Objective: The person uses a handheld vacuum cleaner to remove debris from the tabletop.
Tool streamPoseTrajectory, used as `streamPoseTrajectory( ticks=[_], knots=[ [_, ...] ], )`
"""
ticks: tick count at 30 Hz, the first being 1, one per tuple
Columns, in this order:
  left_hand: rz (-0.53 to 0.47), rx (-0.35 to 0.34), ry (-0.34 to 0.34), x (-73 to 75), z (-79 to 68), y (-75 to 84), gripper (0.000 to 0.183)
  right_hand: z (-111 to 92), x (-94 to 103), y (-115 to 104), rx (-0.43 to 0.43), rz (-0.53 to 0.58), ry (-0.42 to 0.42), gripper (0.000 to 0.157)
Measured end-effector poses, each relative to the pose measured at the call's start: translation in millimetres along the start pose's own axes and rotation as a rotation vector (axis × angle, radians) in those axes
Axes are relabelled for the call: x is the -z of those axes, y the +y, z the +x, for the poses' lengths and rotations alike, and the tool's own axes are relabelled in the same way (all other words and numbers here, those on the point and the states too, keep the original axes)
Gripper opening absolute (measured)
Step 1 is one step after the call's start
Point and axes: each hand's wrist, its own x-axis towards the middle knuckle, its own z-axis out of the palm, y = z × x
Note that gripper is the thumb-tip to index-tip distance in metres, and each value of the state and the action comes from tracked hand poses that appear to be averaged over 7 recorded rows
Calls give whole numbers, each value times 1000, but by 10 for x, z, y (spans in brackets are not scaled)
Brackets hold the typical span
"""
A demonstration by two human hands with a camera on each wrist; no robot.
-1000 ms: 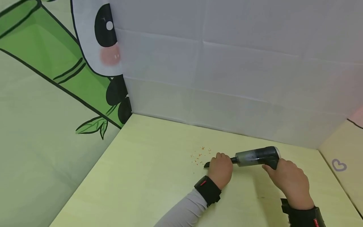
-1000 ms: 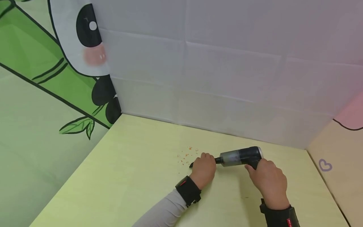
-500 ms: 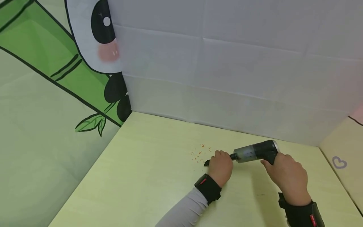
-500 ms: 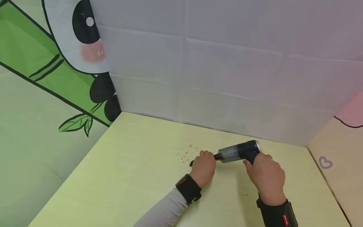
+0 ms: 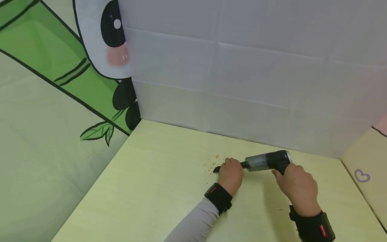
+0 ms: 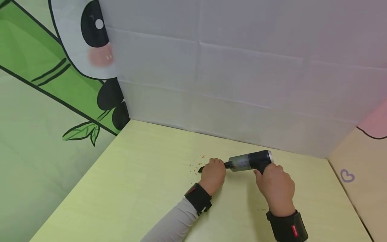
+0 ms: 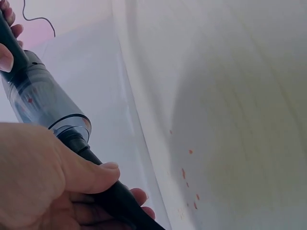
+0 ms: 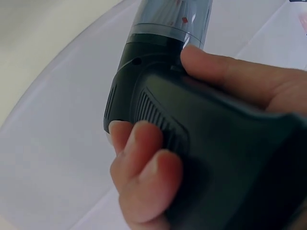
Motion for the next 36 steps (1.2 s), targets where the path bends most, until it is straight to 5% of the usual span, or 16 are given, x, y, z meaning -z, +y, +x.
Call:
streamPoseTrajectory(
  ticks=[6, 13, 20, 27, 36],
  knots=[
    [-8, -32, 14, -86, -89, -127, 21, -74, -181, -70, -11, 13, -4, 51],
    [-18, -47, 0, -122, -32, -133, 20, -11, -227, -33, -28, 9, -57, 51],
    [-44, -61, -24, -83, 30, -95, 18, -12, -158, 24, -23, 2, -64, 51],
    [14, -83, 38, -27, 46, -64, 16, 6, -89, 71, -30, -7, -75, 52],
    [-31, -53, -59, -98, 64, -120, 16, 75, -185, 33, -43, 0, -120, 53]
  ],
)
